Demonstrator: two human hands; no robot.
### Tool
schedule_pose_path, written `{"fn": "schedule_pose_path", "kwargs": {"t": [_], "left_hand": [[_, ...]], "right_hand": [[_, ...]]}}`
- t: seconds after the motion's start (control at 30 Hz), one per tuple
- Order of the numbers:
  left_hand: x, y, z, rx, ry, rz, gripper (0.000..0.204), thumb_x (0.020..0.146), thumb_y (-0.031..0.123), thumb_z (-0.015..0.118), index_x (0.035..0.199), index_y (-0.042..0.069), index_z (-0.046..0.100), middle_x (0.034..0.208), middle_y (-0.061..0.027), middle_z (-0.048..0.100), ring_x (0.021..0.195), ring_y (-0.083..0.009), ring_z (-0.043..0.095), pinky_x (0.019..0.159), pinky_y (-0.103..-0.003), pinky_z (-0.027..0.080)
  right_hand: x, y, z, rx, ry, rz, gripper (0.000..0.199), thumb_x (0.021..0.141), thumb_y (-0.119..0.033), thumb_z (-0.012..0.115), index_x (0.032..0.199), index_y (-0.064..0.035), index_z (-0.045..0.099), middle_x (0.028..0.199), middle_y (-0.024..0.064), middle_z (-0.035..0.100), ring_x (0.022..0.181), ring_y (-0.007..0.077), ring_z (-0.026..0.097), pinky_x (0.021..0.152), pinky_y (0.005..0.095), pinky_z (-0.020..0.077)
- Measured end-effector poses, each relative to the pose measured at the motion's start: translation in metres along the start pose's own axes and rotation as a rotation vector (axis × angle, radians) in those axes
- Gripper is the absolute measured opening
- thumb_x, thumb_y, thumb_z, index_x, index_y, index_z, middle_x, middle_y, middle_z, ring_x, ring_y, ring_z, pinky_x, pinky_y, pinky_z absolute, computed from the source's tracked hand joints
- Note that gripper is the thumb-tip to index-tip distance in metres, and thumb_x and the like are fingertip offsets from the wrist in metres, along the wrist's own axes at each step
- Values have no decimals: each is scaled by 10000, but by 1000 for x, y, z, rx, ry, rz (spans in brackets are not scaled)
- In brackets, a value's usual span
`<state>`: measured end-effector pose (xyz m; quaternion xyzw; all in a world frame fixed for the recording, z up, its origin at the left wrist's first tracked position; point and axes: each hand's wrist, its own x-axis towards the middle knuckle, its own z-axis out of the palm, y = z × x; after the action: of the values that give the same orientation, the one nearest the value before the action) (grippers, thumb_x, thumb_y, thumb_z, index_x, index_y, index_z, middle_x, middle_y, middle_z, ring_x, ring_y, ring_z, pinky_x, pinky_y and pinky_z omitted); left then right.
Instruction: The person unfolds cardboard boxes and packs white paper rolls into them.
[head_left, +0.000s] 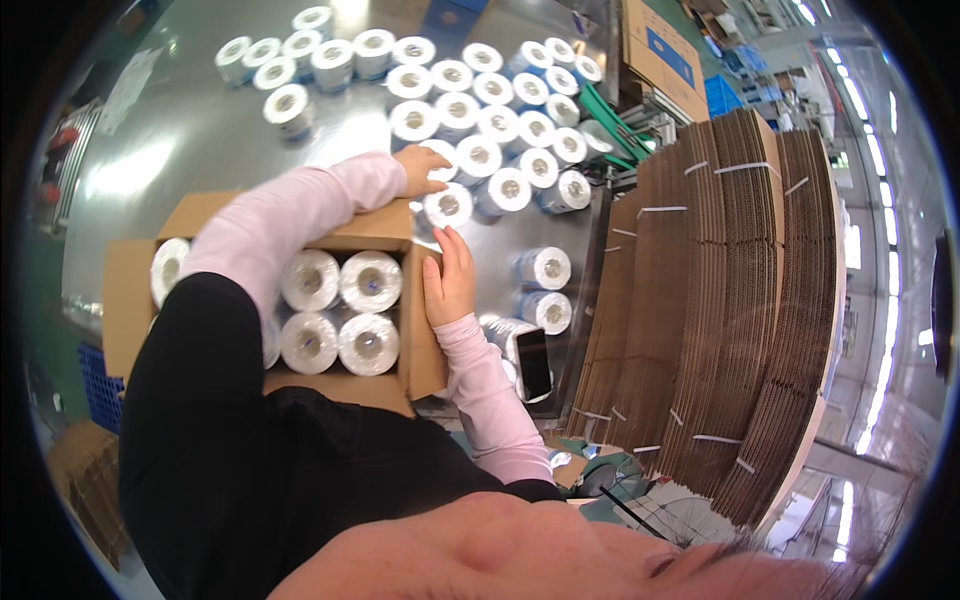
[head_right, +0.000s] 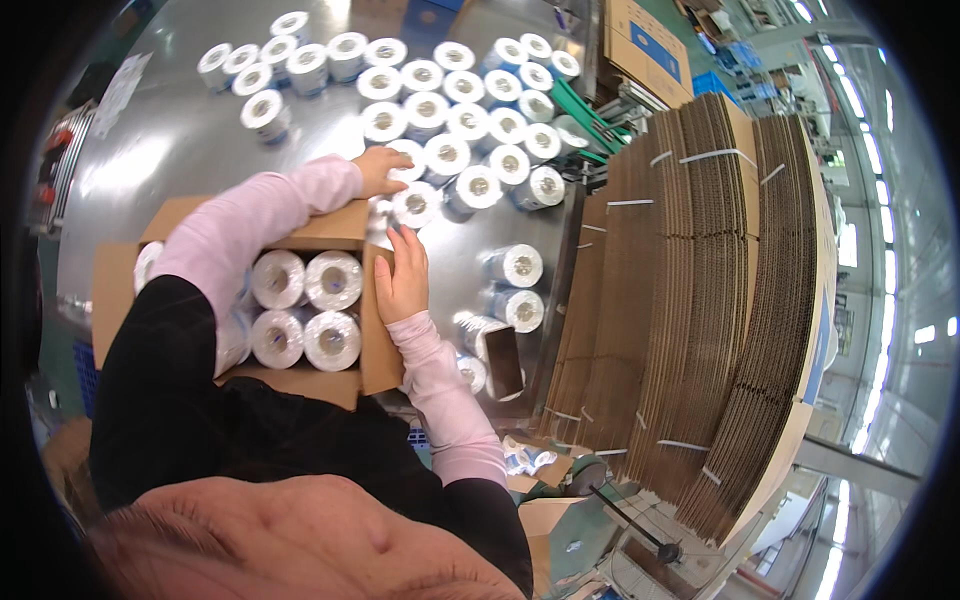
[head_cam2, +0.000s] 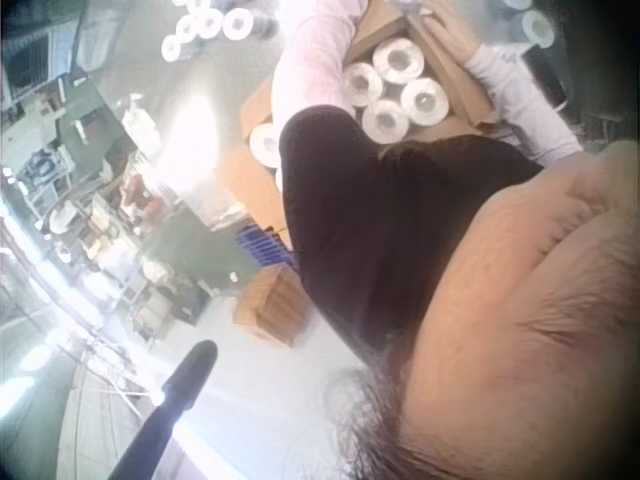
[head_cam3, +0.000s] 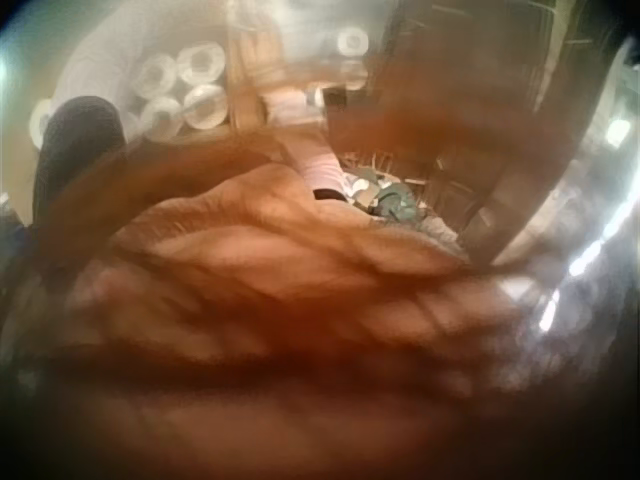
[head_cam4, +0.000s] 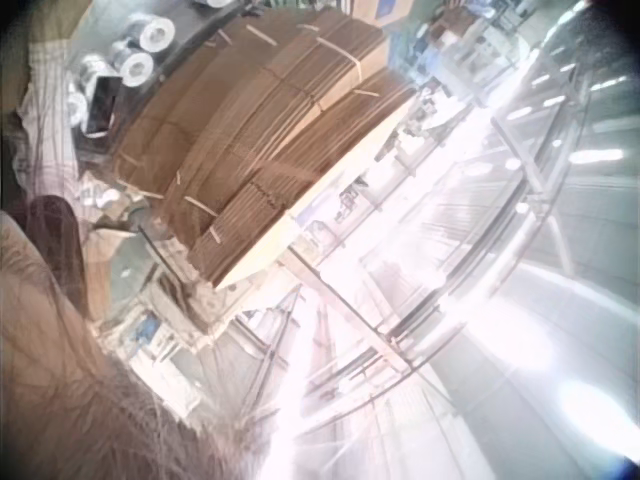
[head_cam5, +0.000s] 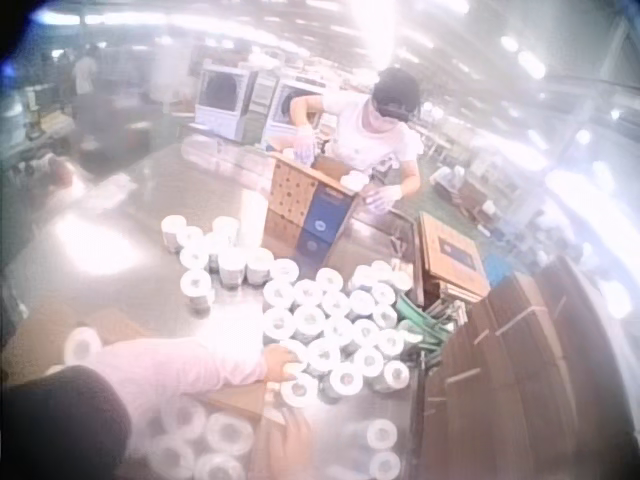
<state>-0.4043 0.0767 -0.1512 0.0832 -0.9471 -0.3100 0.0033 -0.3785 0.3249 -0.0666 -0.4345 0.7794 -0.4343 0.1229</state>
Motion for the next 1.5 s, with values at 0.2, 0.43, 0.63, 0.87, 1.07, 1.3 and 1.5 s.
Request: {"fn": "schedule_pose_path", "kwargs": {"t": [0.2,0.43,0.63,0.87,1.07,1.3,1.5], "left_hand": [[53,34,44,512,-483,-324,653,697,495,731,1272,229,571,1250,-161,545,1225,-343,461,972,-466,406],[45,26,15,442,-533,-460,649,560,385,826,1150,186,644,1180,-134,583,1180,-318,498,932,-449,408],[40,16,-9,406,-540,-406,591,551,296,779,1119,193,652,1111,-116,622,1091,-295,574,870,-391,456],[-6,-28,-80,-1053,180,-142,305,727,141,652,1028,95,629,948,-63,679,890,-178,646,736,-309,517],[-149,90,-185,-1733,54,-62,310,727,102,656,1033,66,620,1031,-93,648,943,-193,628,801,-331,509],[-292,105,-185,-1654,71,-250,374,677,85,709,1041,65,627,1070,-131,613,1008,-247,594,853,-368,485],[-329,150,-157,207,19,123,256,609,87,654,864,88,679,917,-160,522,928,-365,506,761,-456,437]], "right_hand": [[84,158,-73,-525,94,122,490,819,-178,618,1302,-132,549,1391,224,432,1324,419,342,1098,470,301],[173,230,-40,-761,-322,430,564,798,-315,635,1346,-283,502,1464,131,320,1397,293,243,1129,578,179],[146,196,-26,-924,-334,484,423,780,-404,625,1121,-156,658,1203,186,563,1195,342,479,1035,489,304],[22,174,-2,-512,-241,448,305,797,-350,643,1012,-142,703,1011,220,603,967,391,569,862,454,458],[54,120,-97,1241,261,253,492,897,-347,595,1332,-143,490,1342,87,540,1212,251,528,1001,411,435],[35,-57,-129,1577,-129,191,517,946,-387,533,1374,-111,447,1391,97,480,1264,255,479,1064,450,392],[19,-175,-73,-424,-732,-603,230,622,-157,683,842,-90,692,826,135,540,850,327,539,754,425,459]]}}
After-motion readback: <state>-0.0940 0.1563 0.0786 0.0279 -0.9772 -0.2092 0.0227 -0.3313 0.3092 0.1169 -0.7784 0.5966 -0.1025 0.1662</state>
